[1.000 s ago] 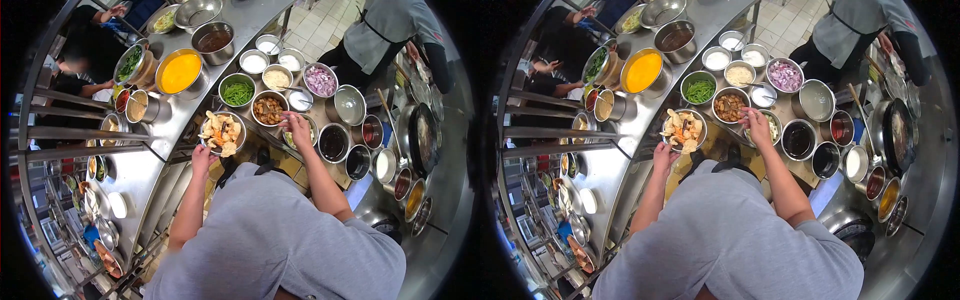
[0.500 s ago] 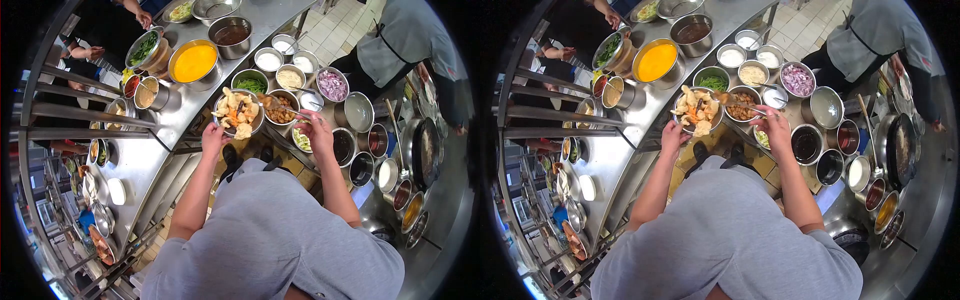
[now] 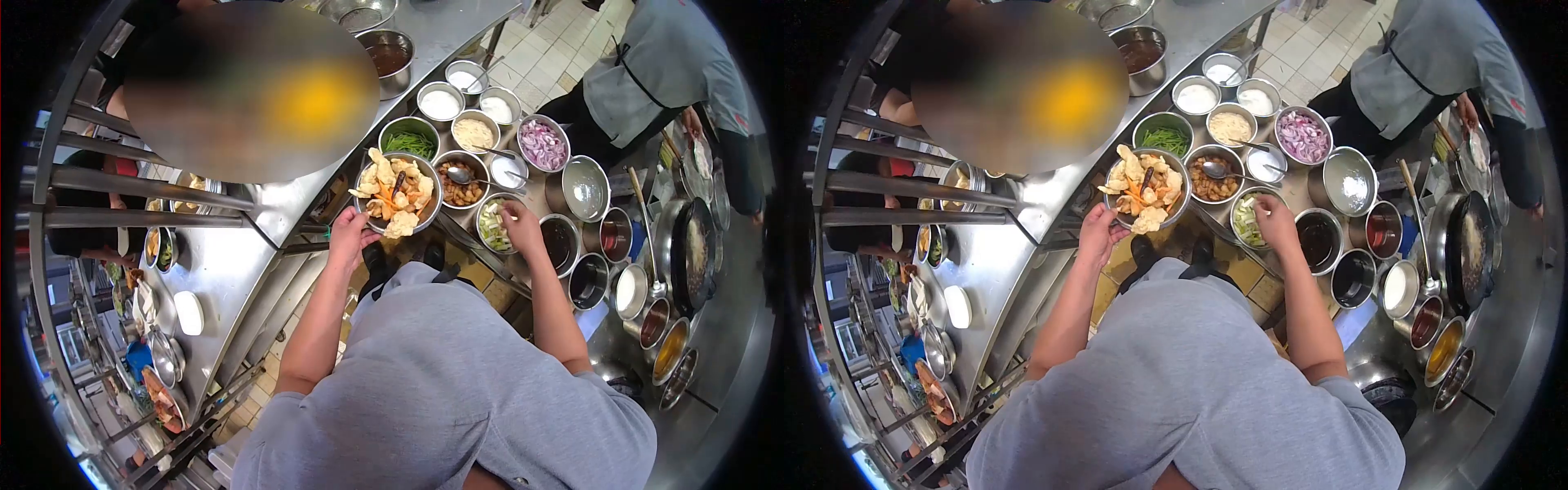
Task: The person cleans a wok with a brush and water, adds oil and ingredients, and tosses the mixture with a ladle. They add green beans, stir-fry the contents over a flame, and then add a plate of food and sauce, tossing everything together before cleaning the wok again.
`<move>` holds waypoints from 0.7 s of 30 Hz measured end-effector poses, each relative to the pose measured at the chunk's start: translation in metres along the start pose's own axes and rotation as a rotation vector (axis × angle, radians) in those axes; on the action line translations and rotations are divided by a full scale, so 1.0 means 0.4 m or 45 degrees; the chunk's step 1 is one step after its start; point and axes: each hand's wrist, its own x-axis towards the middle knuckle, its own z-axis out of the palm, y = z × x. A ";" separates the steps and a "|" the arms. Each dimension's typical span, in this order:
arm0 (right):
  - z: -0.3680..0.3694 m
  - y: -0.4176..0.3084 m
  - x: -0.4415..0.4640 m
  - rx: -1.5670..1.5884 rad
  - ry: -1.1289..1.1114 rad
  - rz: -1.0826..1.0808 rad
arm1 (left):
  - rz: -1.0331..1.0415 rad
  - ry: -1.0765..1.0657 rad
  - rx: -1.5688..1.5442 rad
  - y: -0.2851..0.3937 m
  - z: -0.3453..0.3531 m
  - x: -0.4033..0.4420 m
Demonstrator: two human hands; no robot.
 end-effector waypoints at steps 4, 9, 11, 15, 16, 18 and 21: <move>0.064 -0.001 -0.055 -1.409 0.262 -0.381 | 0.010 -0.005 0.064 0.004 -0.025 -0.020; 0.076 0.048 0.028 -1.510 0.370 -0.364 | -0.020 -0.014 0.078 0.010 -0.033 -0.025; 0.063 0.046 0.041 -1.318 0.363 -0.573 | -0.027 -0.050 0.049 0.005 -0.047 -0.014; 0.023 0.079 0.056 -1.188 0.381 -0.668 | -0.085 -0.104 0.126 0.018 -0.068 0.019; 0.016 0.077 0.053 -1.189 0.397 -0.657 | -0.092 -0.120 0.130 0.026 -0.072 0.031; -0.001 0.081 0.040 -0.895 0.587 -0.301 | -0.121 -0.196 0.168 0.037 -0.072 0.057; 0.002 0.041 0.001 -0.573 0.714 -0.124 | -0.149 -0.325 0.273 0.065 -0.067 0.102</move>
